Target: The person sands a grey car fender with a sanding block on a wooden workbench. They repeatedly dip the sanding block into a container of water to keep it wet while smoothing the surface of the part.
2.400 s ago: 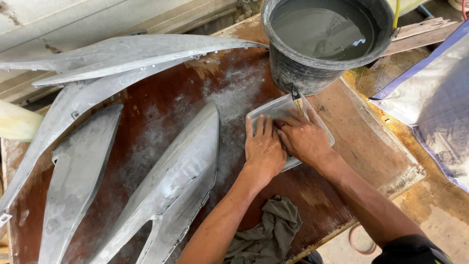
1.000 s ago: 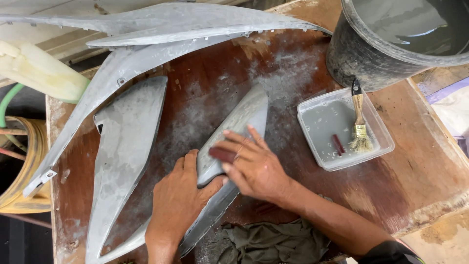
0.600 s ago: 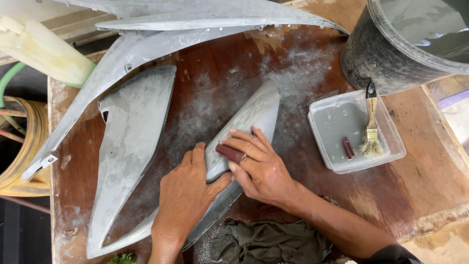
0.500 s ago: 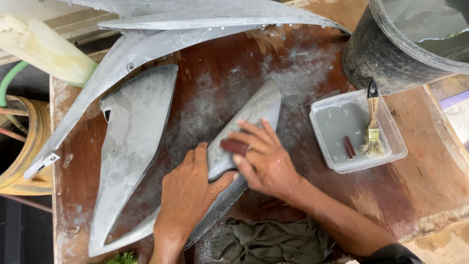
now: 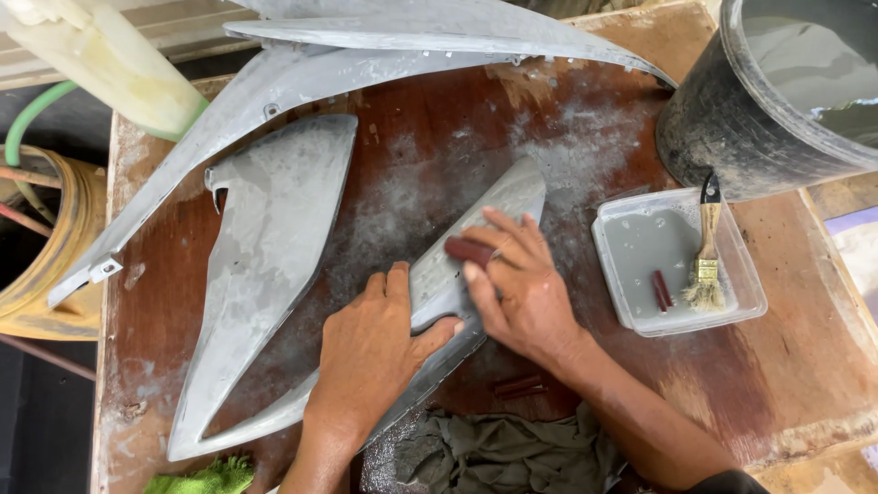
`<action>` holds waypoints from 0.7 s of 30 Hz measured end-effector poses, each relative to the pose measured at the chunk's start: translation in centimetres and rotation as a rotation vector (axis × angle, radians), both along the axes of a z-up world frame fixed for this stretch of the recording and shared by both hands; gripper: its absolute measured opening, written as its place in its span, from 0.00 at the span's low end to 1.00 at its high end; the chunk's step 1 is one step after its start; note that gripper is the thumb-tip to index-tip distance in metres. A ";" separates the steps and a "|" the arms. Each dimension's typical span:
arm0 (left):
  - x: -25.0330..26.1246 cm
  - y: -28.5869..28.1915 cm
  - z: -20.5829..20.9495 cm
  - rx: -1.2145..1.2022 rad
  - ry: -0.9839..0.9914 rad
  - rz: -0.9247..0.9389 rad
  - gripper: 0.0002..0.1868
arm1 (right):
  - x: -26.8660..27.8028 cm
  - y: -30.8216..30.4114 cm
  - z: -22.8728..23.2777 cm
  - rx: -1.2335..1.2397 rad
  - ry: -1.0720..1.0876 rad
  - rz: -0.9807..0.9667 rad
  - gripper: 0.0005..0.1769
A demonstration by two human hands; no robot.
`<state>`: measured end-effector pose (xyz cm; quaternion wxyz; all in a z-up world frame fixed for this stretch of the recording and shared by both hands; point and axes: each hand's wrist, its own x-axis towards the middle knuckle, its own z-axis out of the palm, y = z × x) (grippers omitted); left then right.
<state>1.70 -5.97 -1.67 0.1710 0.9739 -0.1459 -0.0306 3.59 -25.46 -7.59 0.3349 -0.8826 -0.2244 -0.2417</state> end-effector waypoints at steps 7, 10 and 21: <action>0.1 -0.1 -0.4 0.012 0.010 0.020 0.44 | -1.5 1.9 1.1 0.067 0.015 0.143 0.10; 0.1 -0.1 -0.4 0.015 -0.011 0.006 0.42 | -1.7 1.8 1.9 0.058 0.075 0.203 0.11; 0.1 0.0 -0.3 -0.001 0.041 0.021 0.45 | -1.3 1.8 0.8 0.014 0.084 0.169 0.12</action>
